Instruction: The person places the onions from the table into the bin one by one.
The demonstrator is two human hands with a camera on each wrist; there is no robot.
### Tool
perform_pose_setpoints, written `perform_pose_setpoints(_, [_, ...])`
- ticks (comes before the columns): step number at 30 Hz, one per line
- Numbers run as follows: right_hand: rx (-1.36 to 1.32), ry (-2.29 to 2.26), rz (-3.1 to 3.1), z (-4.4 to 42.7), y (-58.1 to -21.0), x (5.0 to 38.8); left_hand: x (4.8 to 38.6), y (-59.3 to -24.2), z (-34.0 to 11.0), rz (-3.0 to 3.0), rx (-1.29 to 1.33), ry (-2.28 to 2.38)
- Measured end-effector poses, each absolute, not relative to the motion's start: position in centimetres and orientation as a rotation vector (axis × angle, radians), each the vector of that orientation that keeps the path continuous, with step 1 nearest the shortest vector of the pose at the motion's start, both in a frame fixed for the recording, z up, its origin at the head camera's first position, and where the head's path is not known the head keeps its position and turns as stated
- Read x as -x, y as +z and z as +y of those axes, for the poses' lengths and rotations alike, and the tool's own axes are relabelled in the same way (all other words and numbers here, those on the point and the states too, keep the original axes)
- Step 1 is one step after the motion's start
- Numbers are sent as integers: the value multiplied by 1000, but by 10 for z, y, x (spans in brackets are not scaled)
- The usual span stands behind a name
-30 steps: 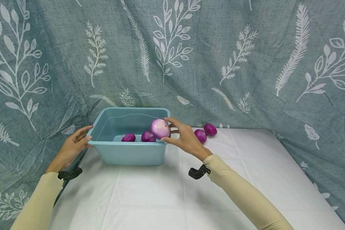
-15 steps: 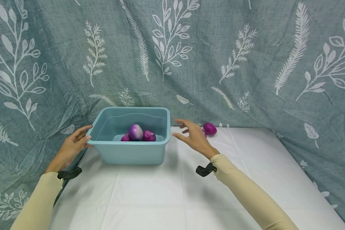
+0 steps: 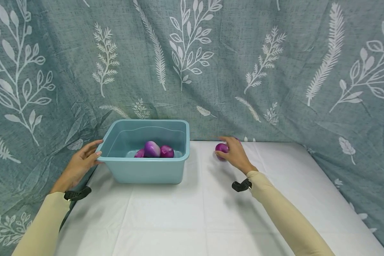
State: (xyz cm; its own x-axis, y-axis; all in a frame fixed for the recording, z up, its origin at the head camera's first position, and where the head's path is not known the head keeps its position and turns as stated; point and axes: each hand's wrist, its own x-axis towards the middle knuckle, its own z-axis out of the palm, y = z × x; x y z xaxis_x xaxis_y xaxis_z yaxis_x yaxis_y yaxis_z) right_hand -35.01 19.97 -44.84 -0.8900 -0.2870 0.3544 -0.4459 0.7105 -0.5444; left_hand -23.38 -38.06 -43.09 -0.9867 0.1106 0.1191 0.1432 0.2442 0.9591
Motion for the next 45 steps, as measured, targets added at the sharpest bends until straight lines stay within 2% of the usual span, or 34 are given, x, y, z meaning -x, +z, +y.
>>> perform_pose_setpoints(15, [-437,942,-2734,227,-480,367,239,-431,-381,-2429,271,-1952])
perform_pose_setpoints(45, [-296,1037,-2767,219,-505,381,247,-431,-385,-2458,267,-1897])
